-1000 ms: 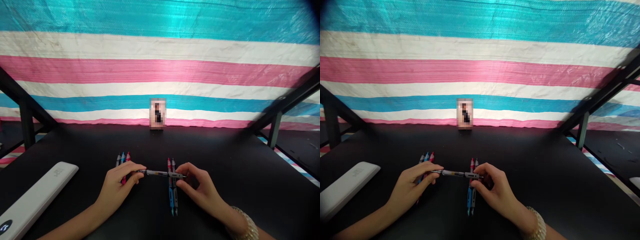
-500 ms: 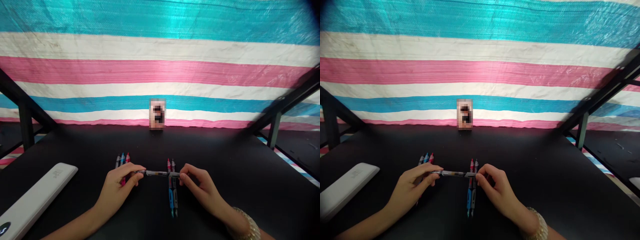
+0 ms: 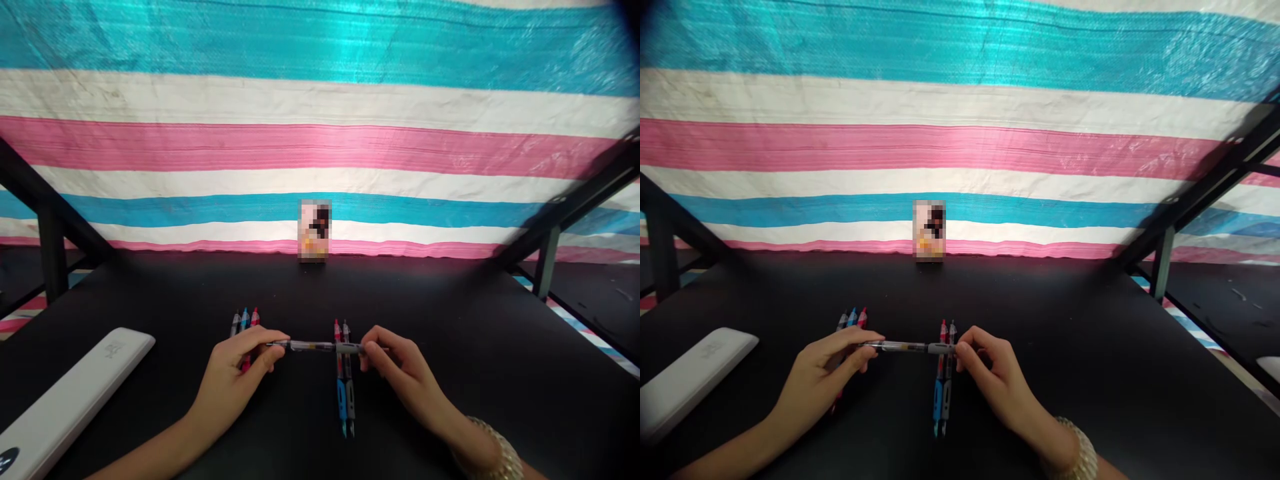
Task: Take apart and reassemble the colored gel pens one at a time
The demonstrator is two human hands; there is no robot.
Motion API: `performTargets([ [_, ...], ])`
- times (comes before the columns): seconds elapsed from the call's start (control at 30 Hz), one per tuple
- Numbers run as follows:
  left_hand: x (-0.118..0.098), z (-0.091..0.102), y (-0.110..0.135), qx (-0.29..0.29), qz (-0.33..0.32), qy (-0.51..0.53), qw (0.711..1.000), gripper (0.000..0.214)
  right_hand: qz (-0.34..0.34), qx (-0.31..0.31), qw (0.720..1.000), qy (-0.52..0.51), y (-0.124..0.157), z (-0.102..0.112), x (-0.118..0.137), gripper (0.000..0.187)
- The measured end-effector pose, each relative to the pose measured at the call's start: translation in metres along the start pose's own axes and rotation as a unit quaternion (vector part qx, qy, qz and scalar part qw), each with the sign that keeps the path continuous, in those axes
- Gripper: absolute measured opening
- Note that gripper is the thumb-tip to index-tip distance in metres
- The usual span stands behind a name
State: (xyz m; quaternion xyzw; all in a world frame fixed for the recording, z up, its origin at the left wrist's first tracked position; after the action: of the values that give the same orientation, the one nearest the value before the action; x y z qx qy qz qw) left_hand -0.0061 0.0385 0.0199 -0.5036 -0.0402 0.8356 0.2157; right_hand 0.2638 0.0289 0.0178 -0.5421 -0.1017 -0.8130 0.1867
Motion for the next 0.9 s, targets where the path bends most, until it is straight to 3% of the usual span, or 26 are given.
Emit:
performTargets([
  [0.17,0.0,0.0,0.001,0.0,0.009,0.009,1.0,0.011,-0.016,-0.003,0.999,-0.047,0.0,0.0,-0.001,0.027],
  [0.33,-0.002,-0.001,0.0,0.008,0.019,0.03,0.999,0.013,-0.033,0.008,0.996,-0.084,-0.002,-0.001,-0.005,0.033],
  [0.5,-0.002,-0.002,0.0,0.017,0.077,0.077,0.994,0.015,-0.059,0.009,0.984,-0.17,-0.003,-0.004,-0.005,0.031],
  [0.7,-0.004,-0.001,-0.002,-0.015,0.103,0.141,0.984,0.012,-0.036,-0.021,0.979,-0.2,-0.001,0.0,-0.001,0.028],
  [0.9,-0.004,0.002,-0.004,-0.038,0.121,0.167,0.978,0.009,0.017,-0.084,0.971,-0.224,0.004,0.007,-0.017,0.017],
])
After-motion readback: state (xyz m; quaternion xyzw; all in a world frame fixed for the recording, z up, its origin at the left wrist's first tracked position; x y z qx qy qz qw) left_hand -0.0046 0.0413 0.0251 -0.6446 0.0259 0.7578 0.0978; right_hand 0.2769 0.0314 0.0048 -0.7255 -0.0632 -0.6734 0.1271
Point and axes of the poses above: each hand's wrist, its own y-axis away from the middle knuckle, its own z-axis out of the back of the hand, x = y × z, the point moved 2 cm from there along -y, towards the middle knuckle, and after that the axes turned 11 degrees about x, right-handed, at the moved point
